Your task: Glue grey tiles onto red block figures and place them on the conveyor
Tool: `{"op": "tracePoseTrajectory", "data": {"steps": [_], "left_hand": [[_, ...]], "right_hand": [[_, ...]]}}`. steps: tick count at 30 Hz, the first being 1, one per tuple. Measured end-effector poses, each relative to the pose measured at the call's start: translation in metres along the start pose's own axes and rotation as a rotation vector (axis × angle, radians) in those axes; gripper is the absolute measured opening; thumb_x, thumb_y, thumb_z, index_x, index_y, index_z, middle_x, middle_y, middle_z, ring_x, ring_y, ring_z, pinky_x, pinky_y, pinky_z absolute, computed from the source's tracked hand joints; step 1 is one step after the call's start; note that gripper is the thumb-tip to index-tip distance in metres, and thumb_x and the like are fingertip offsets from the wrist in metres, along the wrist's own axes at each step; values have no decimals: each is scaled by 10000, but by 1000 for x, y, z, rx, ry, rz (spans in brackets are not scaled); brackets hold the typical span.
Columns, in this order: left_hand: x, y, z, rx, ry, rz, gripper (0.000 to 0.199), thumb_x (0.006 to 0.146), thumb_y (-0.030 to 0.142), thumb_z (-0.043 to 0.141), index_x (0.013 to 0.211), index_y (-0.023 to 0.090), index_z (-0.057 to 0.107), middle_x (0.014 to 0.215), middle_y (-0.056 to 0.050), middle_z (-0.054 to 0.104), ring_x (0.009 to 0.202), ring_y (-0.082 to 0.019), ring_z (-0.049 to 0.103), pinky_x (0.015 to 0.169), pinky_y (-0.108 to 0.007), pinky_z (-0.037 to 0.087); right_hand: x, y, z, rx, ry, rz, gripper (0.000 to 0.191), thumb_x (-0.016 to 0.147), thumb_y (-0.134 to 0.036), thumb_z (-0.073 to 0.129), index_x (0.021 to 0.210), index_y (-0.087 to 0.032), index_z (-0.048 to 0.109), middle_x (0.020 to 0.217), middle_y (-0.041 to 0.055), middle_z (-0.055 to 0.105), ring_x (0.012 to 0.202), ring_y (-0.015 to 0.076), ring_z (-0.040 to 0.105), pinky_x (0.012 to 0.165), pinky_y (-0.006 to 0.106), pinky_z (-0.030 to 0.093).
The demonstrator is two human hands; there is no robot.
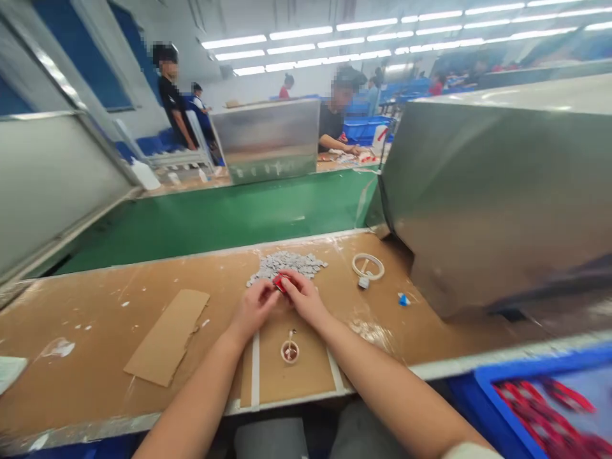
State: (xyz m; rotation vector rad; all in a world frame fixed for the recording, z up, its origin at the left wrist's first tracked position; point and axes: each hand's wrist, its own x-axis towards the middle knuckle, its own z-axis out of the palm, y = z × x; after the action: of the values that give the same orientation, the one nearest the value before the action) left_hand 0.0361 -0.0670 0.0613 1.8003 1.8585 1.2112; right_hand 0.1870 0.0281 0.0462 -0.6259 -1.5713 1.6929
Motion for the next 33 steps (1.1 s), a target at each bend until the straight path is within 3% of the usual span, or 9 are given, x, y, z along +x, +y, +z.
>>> {"op": "tracePoseTrajectory", "data": {"steps": [2, 4, 7, 10, 18, 23, 29, 31, 33], "left_hand": [[1, -5, 0, -101, 92, -14, 314, 946, 395, 697, 1174, 202, 602, 1008, -18, 652, 680, -113, 527, 668, -259, 472], [2, -8, -1, -176, 91, 62, 436, 940, 386, 729, 1325, 237, 586, 1203, -60, 638, 710, -102, 549, 668, -255, 508], [3, -4, -4, -209, 11, 212, 328, 970, 347, 712, 1288, 275, 669, 1312, -88, 629, 767, -113, 601, 648, -252, 537], [2, 3, -7, -189, -12, 306, 260, 989, 282, 693, 1248, 285, 706, 1279, -84, 676, 800, -129, 635, 636, -250, 546], [0, 2, -8, -151, 24, 377, 237, 983, 264, 699, 1219, 279, 716, 1278, -91, 710, 810, -140, 668, 626, -261, 556], [0, 3, -3, -176, 64, 278, 318, 988, 279, 693, 1302, 262, 652, 1252, -86, 703, 812, -128, 668, 649, -246, 563], [4, 0, 6, -86, 28, 182, 496, 946, 390, 727, 1402, 241, 599, 1367, -127, 670, 1034, -217, 692, 707, -285, 576], [5, -2, 6, -112, 35, 134, 435, 941, 380, 719, 1344, 234, 641, 1271, -105, 710, 949, -196, 694, 709, -285, 575], [7, -5, 6, -164, 35, 54, 421, 909, 371, 744, 1297, 227, 666, 1165, -73, 738, 811, -159, 678, 697, -281, 579]], "right_hand": [[-1, -2, -1, -38, -17, -55, 587, 911, -725, 605, 1187, -210, 658, 891, 38, 667, 618, 131, 505, 579, 283, 444], [-3, -3, -2, -22, -37, -91, 587, 943, -733, 562, 1221, -219, 608, 831, 14, 624, 636, 141, 514, 592, 279, 444], [-7, -5, -2, 42, -93, -127, 585, 962, -741, 538, 1270, -245, 500, 855, 5, 614, 730, 167, 591, 682, 299, 494], [-9, -6, -2, 79, -177, -162, 590, 969, -754, 516, 1272, -254, 439, 939, 25, 643, 841, 194, 661, 801, 341, 534], [-11, -2, -3, 90, -238, -173, 606, 958, -771, 520, 1263, -254, 439, 1020, 57, 657, 933, 227, 686, 864, 376, 543], [-10, -6, -3, 62, -157, -177, 605, 962, -770, 511, 1262, -246, 469, 1019, 55, 643, 905, 208, 642, 855, 359, 522], [1, -2, 1, 129, -139, -38, 747, 849, -724, 703, 1338, -254, 389, 879, -12, 594, 813, 181, 588, 757, 311, 483], [1, -3, -2, 75, -115, -36, 727, 854, -707, 690, 1326, -246, 386, 877, -14, 583, 817, 180, 581, 742, 302, 471], [-4, -9, -8, -85, 20, -69, 548, 915, -676, 609, 1195, -231, 454, 860, -15, 554, 795, 166, 544, 730, 288, 437]]}}
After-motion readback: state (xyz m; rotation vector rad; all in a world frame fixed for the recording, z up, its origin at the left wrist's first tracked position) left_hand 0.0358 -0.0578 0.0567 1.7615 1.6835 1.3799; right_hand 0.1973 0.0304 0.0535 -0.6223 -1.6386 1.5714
